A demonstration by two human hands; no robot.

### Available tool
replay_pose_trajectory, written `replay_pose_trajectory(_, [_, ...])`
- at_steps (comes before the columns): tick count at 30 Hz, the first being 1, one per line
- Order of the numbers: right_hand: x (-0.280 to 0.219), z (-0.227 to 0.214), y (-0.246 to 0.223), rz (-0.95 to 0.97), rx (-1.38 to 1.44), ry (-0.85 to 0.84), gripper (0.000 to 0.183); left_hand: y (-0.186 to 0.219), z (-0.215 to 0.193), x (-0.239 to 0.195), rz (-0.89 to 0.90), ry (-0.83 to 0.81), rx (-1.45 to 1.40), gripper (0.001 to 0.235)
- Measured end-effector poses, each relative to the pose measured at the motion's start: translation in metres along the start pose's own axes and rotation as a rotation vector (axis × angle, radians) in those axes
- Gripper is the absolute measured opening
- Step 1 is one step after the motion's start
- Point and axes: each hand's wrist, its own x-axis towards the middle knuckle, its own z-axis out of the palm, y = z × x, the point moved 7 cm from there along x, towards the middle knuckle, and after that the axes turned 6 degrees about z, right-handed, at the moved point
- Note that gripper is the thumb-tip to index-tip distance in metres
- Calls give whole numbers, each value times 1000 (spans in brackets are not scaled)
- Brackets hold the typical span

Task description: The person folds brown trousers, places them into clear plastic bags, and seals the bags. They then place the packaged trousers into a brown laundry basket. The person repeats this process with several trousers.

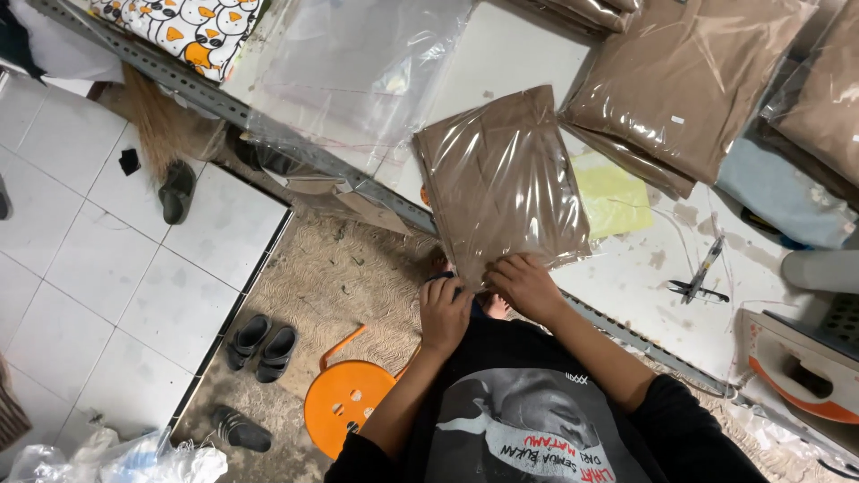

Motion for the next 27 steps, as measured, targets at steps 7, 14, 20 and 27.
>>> replay_pose_trajectory(7, [10, -24, 0, -61, 149, 53, 25, 0, -4, -12, -23, 73, -83, 7])
replay_pose_trajectory(14, [14, -18, 18, 47, 210, -18, 21, -18, 11, -16, -212, 2, -113, 8])
replay_pose_trajectory(20, [21, -17, 17, 121, 198, -143, 19, -47, 39, -27, -552, -72, -255, 11])
replay_pose_trajectory(27, [21, -6, 22, 205, 208, -169, 24, -70, 70, -49, -1146, -152, -726, 84])
